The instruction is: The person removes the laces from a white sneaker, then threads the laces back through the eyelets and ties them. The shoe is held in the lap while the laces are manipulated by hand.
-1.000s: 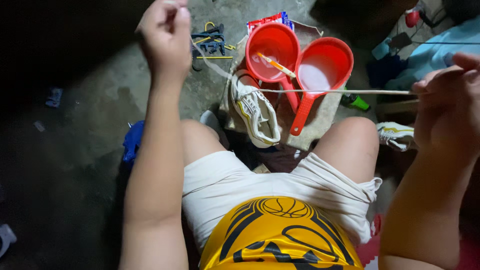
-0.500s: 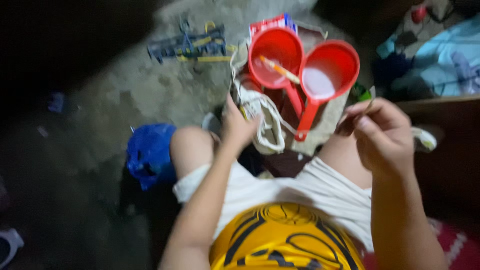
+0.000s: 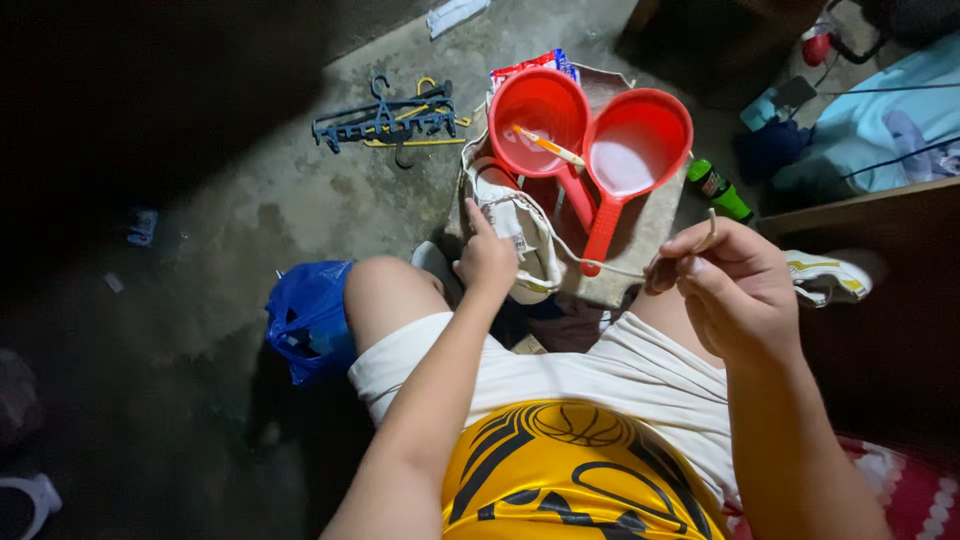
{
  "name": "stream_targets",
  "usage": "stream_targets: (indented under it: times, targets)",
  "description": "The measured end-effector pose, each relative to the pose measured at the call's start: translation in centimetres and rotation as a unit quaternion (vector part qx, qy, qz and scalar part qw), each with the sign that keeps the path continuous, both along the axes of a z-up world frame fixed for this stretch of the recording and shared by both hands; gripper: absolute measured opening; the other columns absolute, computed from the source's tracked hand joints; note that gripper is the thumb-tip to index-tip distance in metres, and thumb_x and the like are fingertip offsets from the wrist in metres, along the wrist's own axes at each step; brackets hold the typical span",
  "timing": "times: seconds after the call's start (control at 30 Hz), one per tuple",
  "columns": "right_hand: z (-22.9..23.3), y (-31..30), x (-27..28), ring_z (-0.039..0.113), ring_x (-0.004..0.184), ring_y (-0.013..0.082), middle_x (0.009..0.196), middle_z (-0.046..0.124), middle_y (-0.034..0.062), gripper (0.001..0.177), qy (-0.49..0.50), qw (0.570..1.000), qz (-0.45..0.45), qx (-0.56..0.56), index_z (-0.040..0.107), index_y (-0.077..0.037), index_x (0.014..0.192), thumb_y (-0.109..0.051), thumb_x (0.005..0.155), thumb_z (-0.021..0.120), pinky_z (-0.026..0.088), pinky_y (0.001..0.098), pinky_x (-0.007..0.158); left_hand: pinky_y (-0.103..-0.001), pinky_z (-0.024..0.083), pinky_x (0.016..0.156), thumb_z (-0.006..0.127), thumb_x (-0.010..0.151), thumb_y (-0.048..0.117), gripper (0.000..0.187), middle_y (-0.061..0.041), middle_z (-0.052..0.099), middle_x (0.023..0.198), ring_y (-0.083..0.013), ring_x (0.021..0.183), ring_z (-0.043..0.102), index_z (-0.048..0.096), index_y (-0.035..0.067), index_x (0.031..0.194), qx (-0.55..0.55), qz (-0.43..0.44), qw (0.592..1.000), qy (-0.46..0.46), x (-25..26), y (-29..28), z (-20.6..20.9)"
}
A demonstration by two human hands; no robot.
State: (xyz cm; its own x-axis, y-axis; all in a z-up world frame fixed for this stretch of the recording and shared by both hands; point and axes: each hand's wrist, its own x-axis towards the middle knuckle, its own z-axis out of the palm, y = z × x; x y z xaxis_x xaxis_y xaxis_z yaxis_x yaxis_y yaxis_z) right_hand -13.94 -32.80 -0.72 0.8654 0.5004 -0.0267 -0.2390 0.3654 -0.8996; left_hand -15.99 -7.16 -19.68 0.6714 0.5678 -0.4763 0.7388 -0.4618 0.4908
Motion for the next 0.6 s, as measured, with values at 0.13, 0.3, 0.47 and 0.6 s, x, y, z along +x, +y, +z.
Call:
stream_targets:
  times: [0.13,0.3,0.47,0.6]
  targets:
    - [-0.2,-1.2,-0.8,0.068,0.088,0.0221,0.098,0.067,0.0158,0.015,0.020,0.999,-0.039,-0.005,0.061,0.007,0.114,-0.001,0.103,0.057,0.052,0.0331,0.081,-0.062,0.047,0.087,0.051,0.089,0.021,0.083,-0.027,0.072,0.093,-0.0471,0.087,0.069,0.015,0.013,0.163,0.007,-0.073,0.994,-0.077,-2.4,3.6,-1.7]
    - [-1.9,-2.4,-0.8,0.047,0.069,0.0109,0.082,0.057,0.0060,0.012,0.016,0.999,-0.025,0.043,0.062,0.005,0.115,-0.003,0.108,0.057,0.038,0.0272,0.069,-0.059,0.049,0.080,0.053,0.082,0.013,0.084,-0.031,0.067,0.085,-0.0492,0.081,0.065,0.027,0.011,0.161,0.043,-0.240,0.954,-0.177,-5.2,8.7,-3.3]
    - [-5.1,-1.9,-0.5,0.040,0.064,0.0078,0.079,0.051,-0.0001,0.017,0.028,0.995,-0.076,-0.058,0.063,0.001,0.121,-0.009,0.111,0.055,0.032,0.0239,0.059,-0.056,0.050,0.086,0.056,0.081,0.009,0.078,-0.025,0.069,0.102,-0.0459,0.094,0.064,0.040,0.014,0.158,0.060,-0.308,0.911,-0.268,-4.4,9.8,-3.3]
    - [-7.9,0.6,0.7,0.046,0.070,0.0076,0.081,0.056,-0.0006,0.017,0.009,0.982,-0.031,-0.186,0.066,0.000,0.118,-0.010,0.105,0.060,0.037,0.0250,0.062,-0.054,0.049,0.086,0.060,0.079,0.011,0.067,-0.015,0.069,0.125,-0.0400,0.106,0.065,0.052,0.013,0.146,0.058,-0.328,0.907,-0.258,-3.9,10.2,-2.0]
